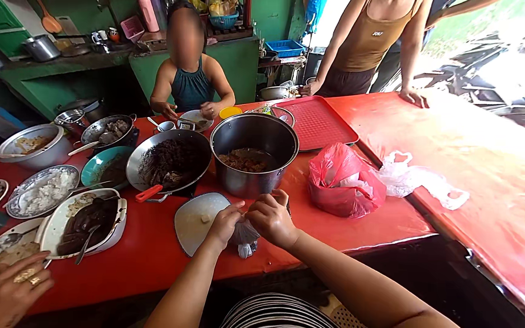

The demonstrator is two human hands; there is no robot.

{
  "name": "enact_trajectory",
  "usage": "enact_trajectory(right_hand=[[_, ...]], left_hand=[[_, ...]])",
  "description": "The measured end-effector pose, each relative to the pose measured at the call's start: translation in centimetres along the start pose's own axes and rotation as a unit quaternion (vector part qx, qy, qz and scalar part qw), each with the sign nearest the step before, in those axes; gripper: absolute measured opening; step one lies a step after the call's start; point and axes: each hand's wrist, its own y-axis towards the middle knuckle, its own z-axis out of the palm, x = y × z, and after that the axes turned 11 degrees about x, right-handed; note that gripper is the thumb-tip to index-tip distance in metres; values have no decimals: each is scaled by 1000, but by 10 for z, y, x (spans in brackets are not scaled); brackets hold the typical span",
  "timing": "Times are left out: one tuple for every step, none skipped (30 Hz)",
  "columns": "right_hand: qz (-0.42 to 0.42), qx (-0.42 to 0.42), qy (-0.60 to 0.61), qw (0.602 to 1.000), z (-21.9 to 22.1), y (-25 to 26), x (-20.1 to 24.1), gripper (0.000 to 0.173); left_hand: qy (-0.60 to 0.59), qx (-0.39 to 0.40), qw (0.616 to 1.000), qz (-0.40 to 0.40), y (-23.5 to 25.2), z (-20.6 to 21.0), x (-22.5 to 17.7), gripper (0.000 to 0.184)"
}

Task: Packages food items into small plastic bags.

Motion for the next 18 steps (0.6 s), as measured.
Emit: enact_trajectory(right_hand=[[-6, -29, -15, 999, 5, -3, 1, 14], [-11, -53, -27, 998, 11, -7, 1, 14], [-16, -71, -37, 997, 15, -10, 0, 13], [-19, -82, -45, 995, 18, -13, -1, 13], [-22, -88, -49, 995, 21, -15, -3, 13], [-26, -93, -52, 994, 22, -16, -3, 14], [-31, -95, -52, 994, 23, -17, -3, 14], [-36, -97, -49, 993, 23, -17, -2, 14], [-42, -98, -46, 993, 24, -18, -1, 14], [-47, -98, -45, 993, 24, -18, 0, 15], [-49, -99, -47, 993, 25, -18, 1, 15], [-51, -101, -51, 992, 25, -18, 2, 15], [-52, -103, -57, 992, 26, -19, 2, 15], [-54, -105, -61, 991, 27, -19, 2, 15], [-55, -108, -63, 991, 27, -19, 3, 15], [-56, -109, -64, 990, 27, -19, 3, 15], [-56, -108, -67, 990, 28, -19, 3, 15], [-54, -106, -69, 990, 28, -20, 3, 15]], left_hand=[[9, -4, 1000, -3, -1, -2, -2, 27], [12, -5, 1000, -10, -1, -4, -4, 28], [15, -6, 1000, -21, -3, -6, -6, 32], [10, -6, 999, -33, -4, -7, -7, 37], [4, -7, 999, -43, -5, -8, -8, 43], [-4, -10, 999, -52, -5, -7, -8, 47], [-15, -11, 998, -57, -5, -6, -8, 50], [-30, -10, 998, -61, -5, -5, -8, 52], [-48, -9, 997, -63, -6, -3, -9, 53], [-73, -7, 995, -64, -6, -1, -10, 52], [-100, -7, 993, -64, -6, 0, -10, 49], [-122, -11, 991, -61, -5, 1, -9, 45], [-140, -14, 988, -57, -4, 2, -9, 39], [-154, -17, 986, -57, -4, 2, -10, 34], [-165, -18, 984, -60, -4, 1, -11, 30], [-175, -17, 982, -65, -4, 0, -13, 27], [-184, -19, 980, -71, -3, 0, -14, 25], [-193, -24, 978, -78, -3, 0, -16, 23]])
